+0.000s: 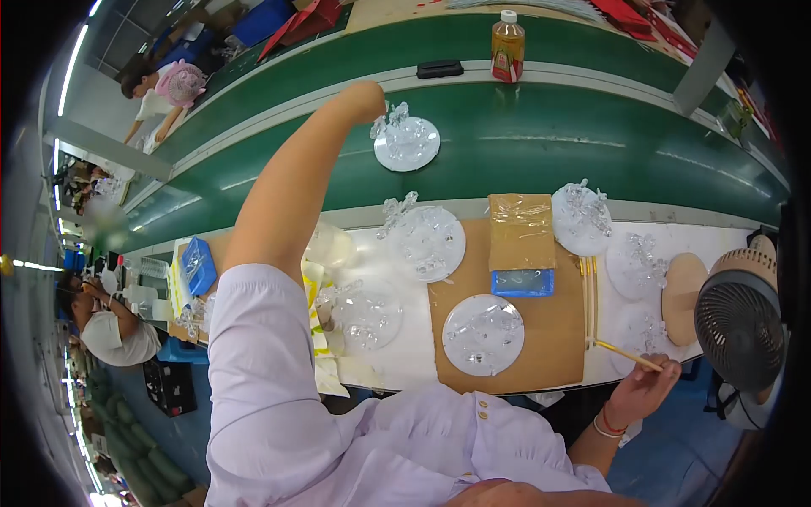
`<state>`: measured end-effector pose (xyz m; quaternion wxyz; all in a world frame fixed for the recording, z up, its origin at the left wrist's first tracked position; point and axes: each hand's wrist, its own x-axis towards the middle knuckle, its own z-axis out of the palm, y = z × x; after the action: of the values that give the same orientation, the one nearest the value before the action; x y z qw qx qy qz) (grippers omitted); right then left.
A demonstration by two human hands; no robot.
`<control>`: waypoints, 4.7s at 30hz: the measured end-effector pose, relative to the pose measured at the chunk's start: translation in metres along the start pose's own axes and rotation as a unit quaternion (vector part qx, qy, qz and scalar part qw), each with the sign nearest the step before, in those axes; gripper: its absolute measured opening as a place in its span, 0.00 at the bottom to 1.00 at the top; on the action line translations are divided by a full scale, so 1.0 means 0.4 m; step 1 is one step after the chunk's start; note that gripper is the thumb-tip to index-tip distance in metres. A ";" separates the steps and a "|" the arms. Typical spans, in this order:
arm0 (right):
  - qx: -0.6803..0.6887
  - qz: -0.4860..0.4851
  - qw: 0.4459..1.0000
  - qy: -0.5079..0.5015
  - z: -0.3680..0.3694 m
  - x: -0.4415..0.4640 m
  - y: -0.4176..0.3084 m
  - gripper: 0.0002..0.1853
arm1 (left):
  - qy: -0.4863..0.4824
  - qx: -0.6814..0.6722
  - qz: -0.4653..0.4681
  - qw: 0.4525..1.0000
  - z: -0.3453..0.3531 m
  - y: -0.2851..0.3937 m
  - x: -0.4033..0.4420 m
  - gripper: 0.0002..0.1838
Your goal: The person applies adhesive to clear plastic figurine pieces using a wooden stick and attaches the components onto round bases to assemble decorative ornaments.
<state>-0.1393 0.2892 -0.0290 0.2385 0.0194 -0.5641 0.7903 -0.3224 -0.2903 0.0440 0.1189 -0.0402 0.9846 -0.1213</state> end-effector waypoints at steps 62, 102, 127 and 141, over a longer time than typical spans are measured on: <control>0.011 -0.193 0.973 -0.129 0.038 -0.086 -0.081 0.07 | 0.545 -0.803 0.240 0.026 -0.345 0.901 -1.359 0.05; -0.266 -0.235 0.892 -0.279 0.257 0.005 0.077 0.05 | 0.088 -0.709 0.664 0.221 -0.067 0.592 -0.952 0.17; -0.313 -0.228 0.851 -0.356 0.314 0.023 0.068 0.06 | 0.412 -0.542 0.022 0.732 0.248 0.666 -0.732 0.15; -0.136 -0.117 0.966 -0.185 0.239 0.014 0.068 0.05 | 0.459 -0.557 0.037 0.691 0.303 0.679 -0.704 0.17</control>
<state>-0.1777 0.1983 -0.0169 0.2209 0.1982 -0.6947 0.6552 -0.0336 -0.0250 -0.0744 -0.3876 -0.0018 0.8040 0.4508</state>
